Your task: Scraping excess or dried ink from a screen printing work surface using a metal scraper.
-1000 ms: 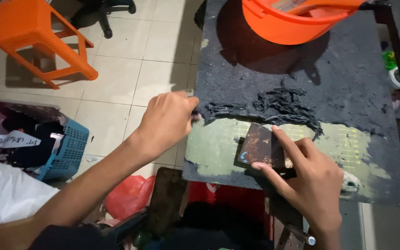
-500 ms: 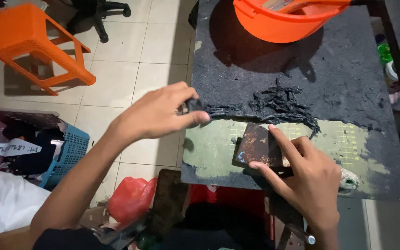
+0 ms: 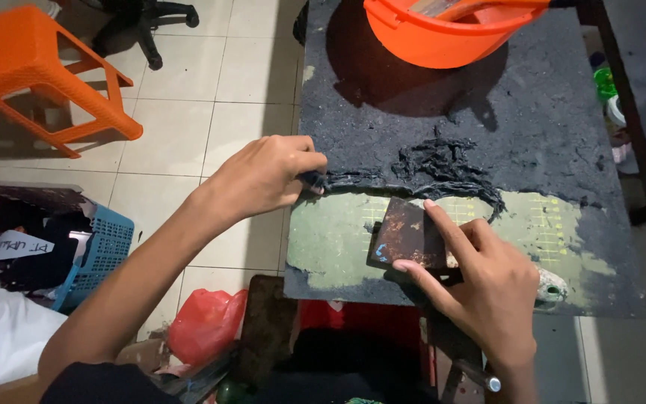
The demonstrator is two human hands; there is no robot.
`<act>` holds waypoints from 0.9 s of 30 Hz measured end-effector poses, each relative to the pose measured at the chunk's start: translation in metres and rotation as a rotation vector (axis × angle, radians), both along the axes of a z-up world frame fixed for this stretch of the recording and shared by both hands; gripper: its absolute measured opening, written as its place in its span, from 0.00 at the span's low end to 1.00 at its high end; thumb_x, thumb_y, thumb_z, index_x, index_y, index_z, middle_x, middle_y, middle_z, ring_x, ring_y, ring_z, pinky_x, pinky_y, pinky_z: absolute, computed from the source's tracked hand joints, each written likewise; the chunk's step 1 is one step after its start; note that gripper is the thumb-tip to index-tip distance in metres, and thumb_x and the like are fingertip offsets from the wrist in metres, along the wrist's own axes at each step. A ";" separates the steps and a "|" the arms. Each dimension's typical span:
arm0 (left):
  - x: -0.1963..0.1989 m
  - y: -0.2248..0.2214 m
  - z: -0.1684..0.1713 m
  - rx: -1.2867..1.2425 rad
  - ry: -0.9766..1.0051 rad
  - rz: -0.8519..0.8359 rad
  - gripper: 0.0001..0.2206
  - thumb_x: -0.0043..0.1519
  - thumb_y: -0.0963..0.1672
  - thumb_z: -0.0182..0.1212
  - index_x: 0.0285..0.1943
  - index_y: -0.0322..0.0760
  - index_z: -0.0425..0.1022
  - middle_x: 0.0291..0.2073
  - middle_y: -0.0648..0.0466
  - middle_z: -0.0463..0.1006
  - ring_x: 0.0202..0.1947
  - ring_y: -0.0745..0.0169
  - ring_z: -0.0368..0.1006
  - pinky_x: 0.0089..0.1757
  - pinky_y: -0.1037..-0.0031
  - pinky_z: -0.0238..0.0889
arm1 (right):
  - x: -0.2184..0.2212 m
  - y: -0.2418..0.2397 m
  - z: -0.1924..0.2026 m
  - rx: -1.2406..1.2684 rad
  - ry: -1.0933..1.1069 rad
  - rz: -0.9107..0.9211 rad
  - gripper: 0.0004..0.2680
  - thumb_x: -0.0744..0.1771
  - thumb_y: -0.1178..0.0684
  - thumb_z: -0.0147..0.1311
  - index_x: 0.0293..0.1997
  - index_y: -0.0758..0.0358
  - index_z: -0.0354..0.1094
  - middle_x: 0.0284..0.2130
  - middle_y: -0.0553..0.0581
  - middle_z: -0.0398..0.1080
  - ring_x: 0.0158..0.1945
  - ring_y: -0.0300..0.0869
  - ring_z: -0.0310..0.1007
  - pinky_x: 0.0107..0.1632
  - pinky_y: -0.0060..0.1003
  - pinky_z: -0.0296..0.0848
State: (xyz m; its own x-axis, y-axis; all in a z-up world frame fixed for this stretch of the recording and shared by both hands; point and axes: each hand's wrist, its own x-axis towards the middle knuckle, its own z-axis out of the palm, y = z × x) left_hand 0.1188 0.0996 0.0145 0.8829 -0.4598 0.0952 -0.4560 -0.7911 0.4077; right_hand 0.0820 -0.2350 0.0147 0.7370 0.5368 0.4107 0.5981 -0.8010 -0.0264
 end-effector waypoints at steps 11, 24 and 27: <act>0.025 0.000 0.015 0.019 0.143 0.043 0.09 0.58 0.34 0.59 0.41 0.39 0.76 0.38 0.53 0.76 0.37 0.60 0.73 0.35 0.72 0.69 | -0.001 -0.002 0.035 -0.317 0.430 0.079 0.40 0.64 0.25 0.49 0.80 0.60 0.37 0.49 0.63 0.59 0.24 0.51 0.73 0.26 0.46 0.76; 0.034 -0.006 0.057 0.193 0.294 0.311 0.31 0.71 0.56 0.37 0.80 0.38 0.52 0.55 0.41 0.74 0.58 0.41 0.68 0.46 0.48 0.64 | 0.005 0.007 0.090 -0.742 0.687 0.049 0.24 0.68 0.39 0.45 0.73 0.28 0.40 0.36 0.50 0.72 0.21 0.50 0.77 0.21 0.43 0.74; 0.042 0.004 0.033 0.404 0.078 0.342 0.30 0.73 0.55 0.35 0.79 0.36 0.52 0.41 0.39 0.78 0.42 0.32 0.74 0.35 0.45 0.66 | -0.003 0.024 0.094 -0.660 0.764 0.098 0.18 0.68 0.37 0.46 0.67 0.30 0.53 0.23 0.47 0.72 0.17 0.40 0.71 0.20 0.39 0.70</act>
State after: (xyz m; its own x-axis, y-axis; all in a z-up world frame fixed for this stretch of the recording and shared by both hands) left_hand 0.1610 0.1034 0.0474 0.9862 -0.1307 -0.1021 -0.1248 -0.9902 0.0623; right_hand 0.0786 -0.2106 0.1084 0.6185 0.5583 -0.5530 0.6703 -0.7421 0.0005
